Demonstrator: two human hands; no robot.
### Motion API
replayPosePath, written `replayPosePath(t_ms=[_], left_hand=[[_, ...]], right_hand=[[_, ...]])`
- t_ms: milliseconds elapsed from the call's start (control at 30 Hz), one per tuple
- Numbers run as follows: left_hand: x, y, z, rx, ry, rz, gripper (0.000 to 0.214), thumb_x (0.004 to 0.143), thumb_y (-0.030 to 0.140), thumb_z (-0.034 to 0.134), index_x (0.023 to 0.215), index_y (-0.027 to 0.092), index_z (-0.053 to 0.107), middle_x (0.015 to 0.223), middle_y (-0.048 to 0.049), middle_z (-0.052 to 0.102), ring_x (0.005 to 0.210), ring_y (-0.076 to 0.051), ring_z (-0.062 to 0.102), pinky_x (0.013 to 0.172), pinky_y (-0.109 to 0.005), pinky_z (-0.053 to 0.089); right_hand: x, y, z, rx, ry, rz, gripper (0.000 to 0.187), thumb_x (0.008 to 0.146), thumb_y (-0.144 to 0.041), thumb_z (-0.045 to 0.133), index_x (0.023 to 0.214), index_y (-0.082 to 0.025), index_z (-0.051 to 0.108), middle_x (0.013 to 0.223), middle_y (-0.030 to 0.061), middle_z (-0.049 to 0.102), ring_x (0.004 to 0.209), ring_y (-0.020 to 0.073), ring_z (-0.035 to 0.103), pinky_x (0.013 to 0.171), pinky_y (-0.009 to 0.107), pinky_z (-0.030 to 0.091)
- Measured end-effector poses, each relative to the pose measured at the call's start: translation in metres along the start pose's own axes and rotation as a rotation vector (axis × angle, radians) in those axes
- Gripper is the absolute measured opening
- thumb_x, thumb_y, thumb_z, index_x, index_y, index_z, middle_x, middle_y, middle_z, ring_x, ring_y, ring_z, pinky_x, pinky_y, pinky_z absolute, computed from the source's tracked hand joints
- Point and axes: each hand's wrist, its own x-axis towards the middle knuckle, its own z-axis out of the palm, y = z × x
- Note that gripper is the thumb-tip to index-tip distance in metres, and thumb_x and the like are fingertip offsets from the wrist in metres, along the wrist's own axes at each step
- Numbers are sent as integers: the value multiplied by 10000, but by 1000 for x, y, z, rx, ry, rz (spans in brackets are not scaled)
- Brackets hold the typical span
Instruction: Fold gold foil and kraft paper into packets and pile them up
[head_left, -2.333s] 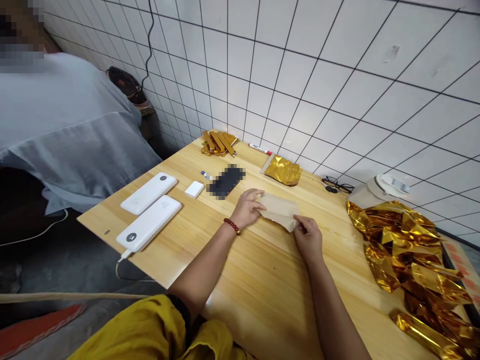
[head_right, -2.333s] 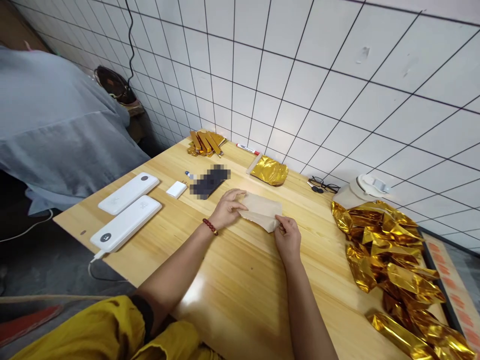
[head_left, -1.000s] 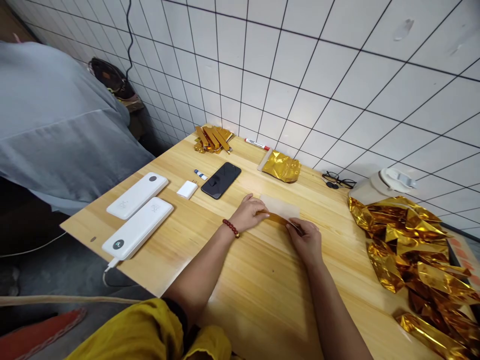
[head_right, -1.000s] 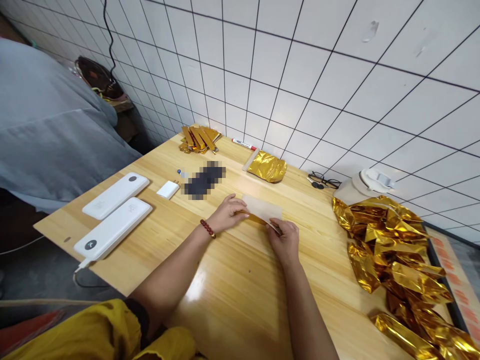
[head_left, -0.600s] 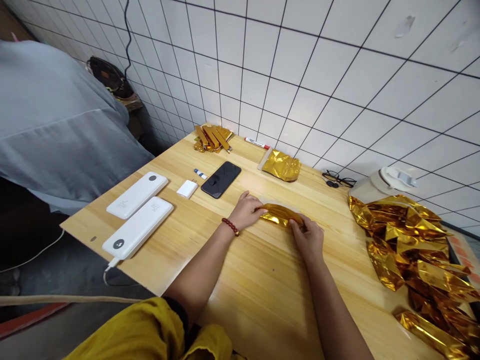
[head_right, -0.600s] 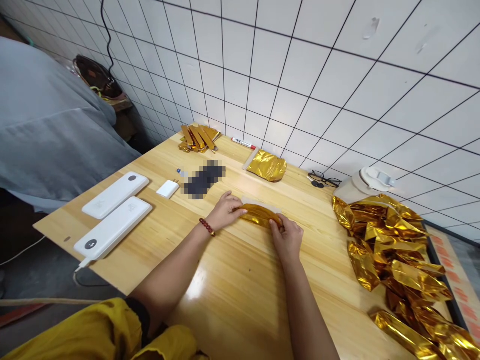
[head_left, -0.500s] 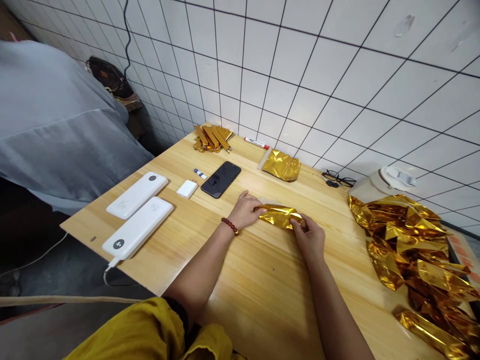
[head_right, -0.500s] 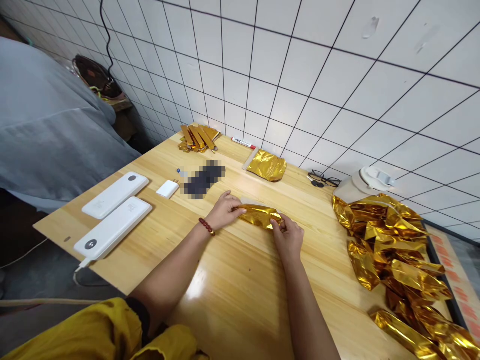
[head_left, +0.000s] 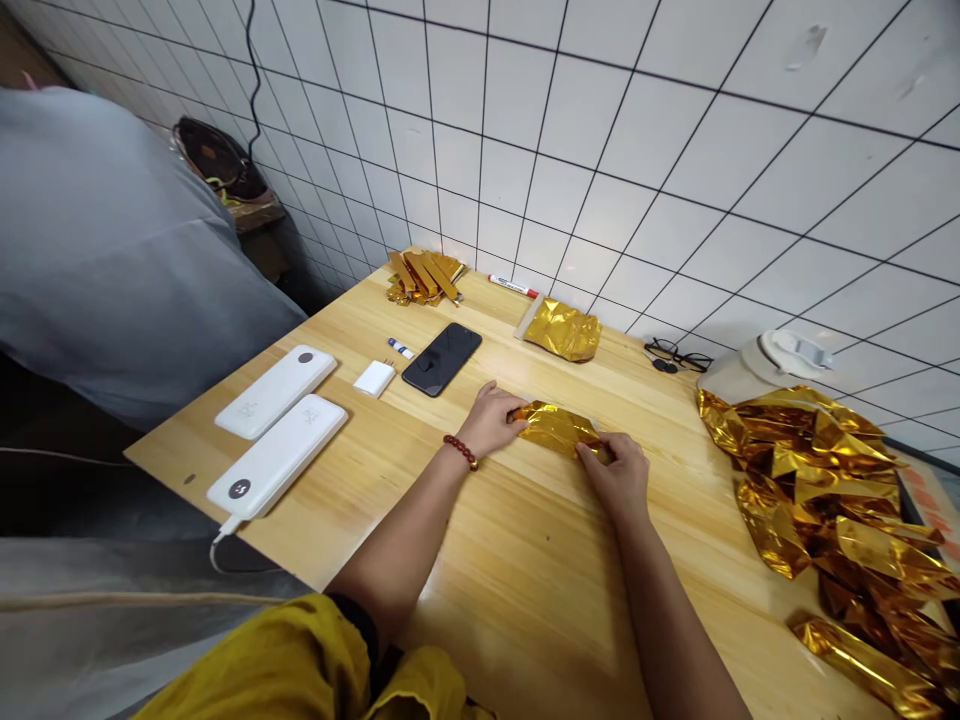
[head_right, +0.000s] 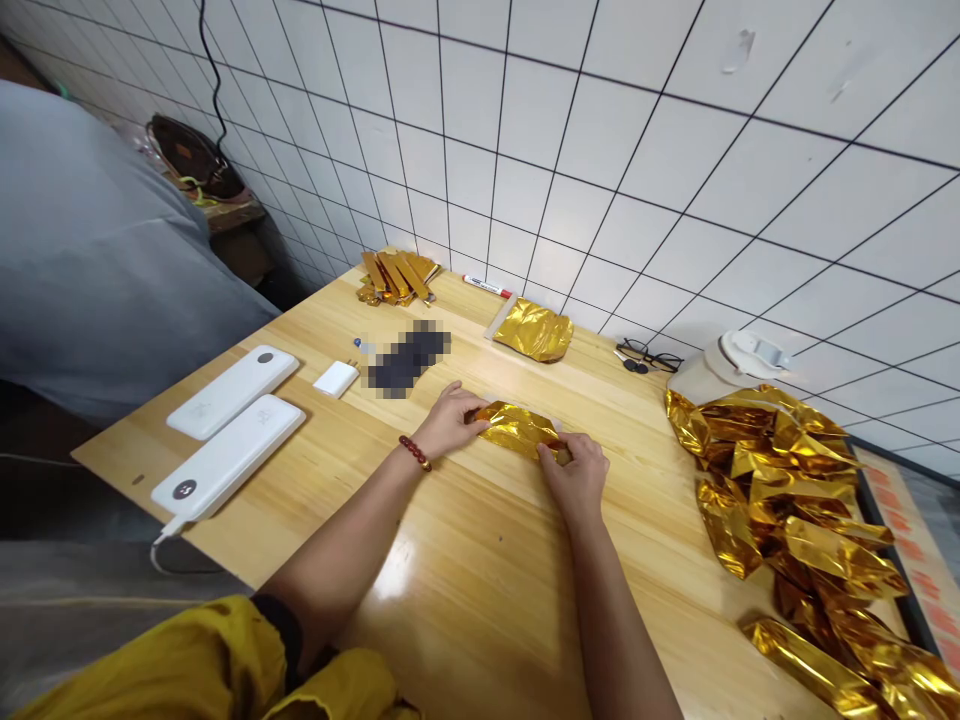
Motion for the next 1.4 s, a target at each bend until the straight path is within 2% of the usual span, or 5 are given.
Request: replayPosePath(t_ms=[433, 667, 867, 1133, 1400], left_hand=[[0, -2, 2, -59, 14, -55, 343, 741, 240, 646, 1083, 235, 661, 710, 38, 641, 762, -153, 610, 1116, -473, 239], [-1, -1, 5, 0, 40, -61, 388, 716, 320, 710, 1088, 219, 661, 747, 22, 651, 772, -161, 607, 1099, -456, 263], [-1, 2, 0, -17, 4, -32, 265, 766, 272, 617, 1021, 240, 684, 772, 13, 672, 810, -168, 610, 1105, -471, 225], [0, 2, -4, -18, -20, -26, 133, 680, 163, 564, 729, 218, 675, 626, 45, 597, 702, -135, 578, 1104, -453, 239], [-1, -1, -3, -70, -28, -34, 212, 639, 97, 537, 706, 229, 690, 747, 37, 683, 765, -135, 617, 1126, -479, 193]], right_hand=[[1, 5, 1, -74, -38, 19, 199, 778, -343, 531, 824, -219, 680, 946, 67, 683, 933, 252, 570, 864, 405, 377], [1, 3, 2, -108, -24, 41, 367, 770, -339, 533, 1091, -203, 648, 1064, 91, 680, 1005, 273, 570, 872, 417, 391], [1, 4, 3, -130, -31, 44, 391, 773, -341, 527, 1124, -206, 636, 1075, 96, 676, 1008, 285, 567, 854, 424, 394], [2, 5, 2, -58, -20, 28, 298, 761, -319, 539, 1012, -218, 663, 1056, 84, 683, 1013, 273, 576, 893, 430, 394], [1, 8, 3, 102, -6, 37, 137, 698, -221, 546, 747, -236, 673, 1008, 45, 679, 960, 229, 599, 912, 420, 399]])
